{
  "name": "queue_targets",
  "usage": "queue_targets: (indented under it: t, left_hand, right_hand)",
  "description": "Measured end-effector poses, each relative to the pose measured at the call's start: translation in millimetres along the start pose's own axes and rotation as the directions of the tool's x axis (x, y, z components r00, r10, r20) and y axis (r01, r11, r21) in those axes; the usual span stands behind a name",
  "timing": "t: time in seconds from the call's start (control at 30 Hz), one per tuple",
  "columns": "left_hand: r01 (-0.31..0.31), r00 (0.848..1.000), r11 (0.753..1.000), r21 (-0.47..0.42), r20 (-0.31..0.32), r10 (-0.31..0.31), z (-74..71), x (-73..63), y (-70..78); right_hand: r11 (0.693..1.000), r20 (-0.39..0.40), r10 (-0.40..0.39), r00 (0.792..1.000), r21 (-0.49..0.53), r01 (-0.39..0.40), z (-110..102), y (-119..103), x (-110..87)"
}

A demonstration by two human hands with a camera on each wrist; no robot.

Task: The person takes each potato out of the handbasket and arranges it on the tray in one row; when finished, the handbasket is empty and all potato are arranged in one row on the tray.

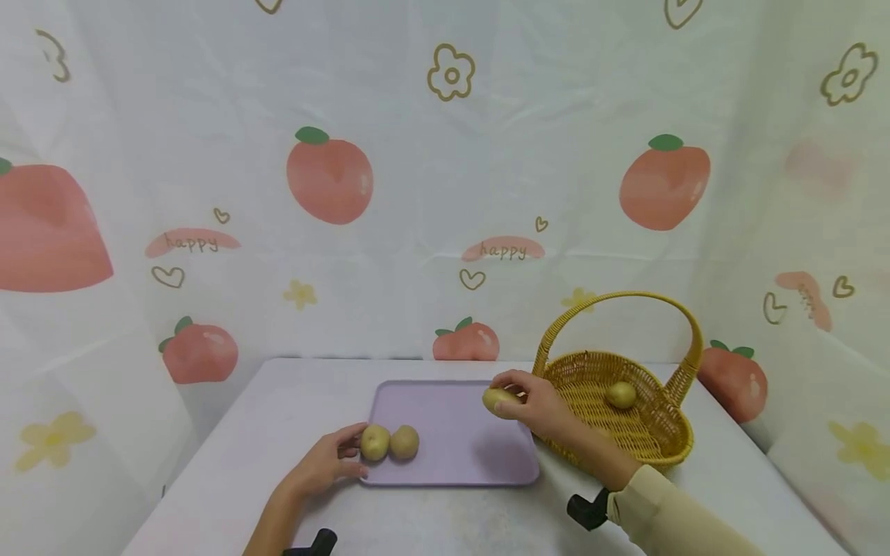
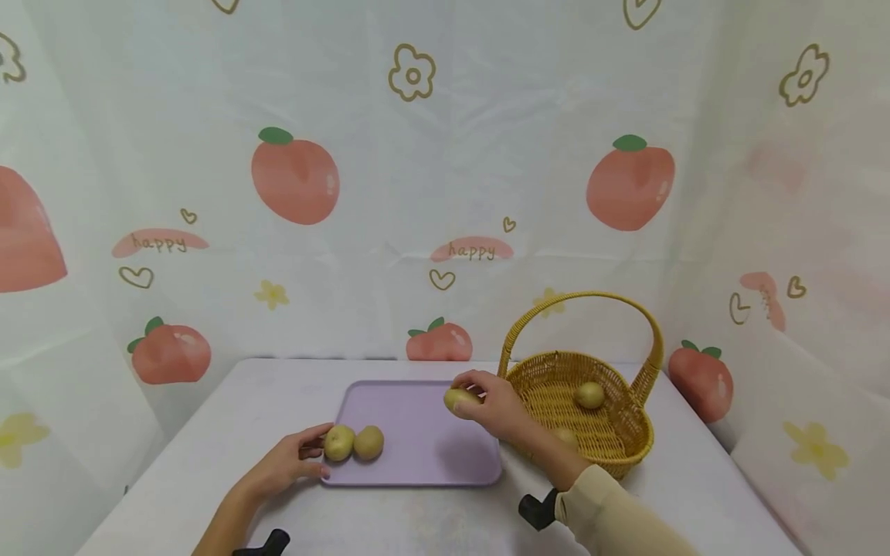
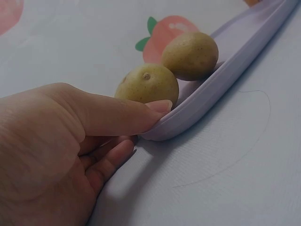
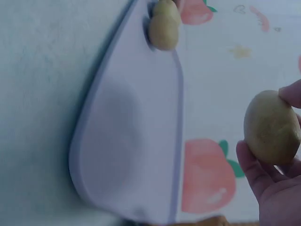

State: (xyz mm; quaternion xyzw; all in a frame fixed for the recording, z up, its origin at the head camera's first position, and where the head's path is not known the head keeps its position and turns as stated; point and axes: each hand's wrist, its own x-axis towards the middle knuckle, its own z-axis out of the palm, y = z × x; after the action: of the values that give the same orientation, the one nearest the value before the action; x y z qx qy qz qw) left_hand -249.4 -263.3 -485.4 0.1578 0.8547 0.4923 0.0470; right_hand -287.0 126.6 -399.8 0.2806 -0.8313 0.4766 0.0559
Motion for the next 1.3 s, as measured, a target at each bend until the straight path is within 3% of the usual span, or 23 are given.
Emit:
queue_targets:
  t: [0.23,0.5,0.73,0.87,1.07,1.3]
  left_hand:
    - [0.015,1.0,1.0,-0.002,-0.004,-0.015,-1.2,-0.3,-3.1]
    - [0.004,1.0,1.0,-0.003,0.003,-0.004,-0.7,1.1,-5.4]
    - [0.012,1.0,1.0,-0.005,0.001,-0.012,-0.9,0.8,-2.5]
    - [0.013,1.0,1.0,-0.005,0.002,-0.013,-1.1,0.1,-0.8]
    - [0.008,1.0,1.0,-0.005,-0.007,-0.009,-1.5,0.4,-0.2]
    - [0.008,1.0,1.0,0.0,-0.003,-0.008,-0.2,1.1,-1.4]
  right_hand:
    - [1.0,0.024,0.01,1.0,0.018,-0.01,40.3,3.0,13.4]
    - [0.999,0.063,0.042,0.997,-0.032,-0.04,87.8,18.7,23.1]
    - [0.994,-0.013,0.075,0.997,-0.085,-0.076,118.7,22.4,26.5]
    - [0.989,-0.012,0.11,0.994,-0.098,-0.11,126.1,18.0,24.3]
    - [0.987,0.094,0.148,0.985,-0.083,-0.14,122.2,9.0,21.6]
    - [0.983,0.231,0.119,0.966,-0.166,-0.081,118.0,6.4,18.4]
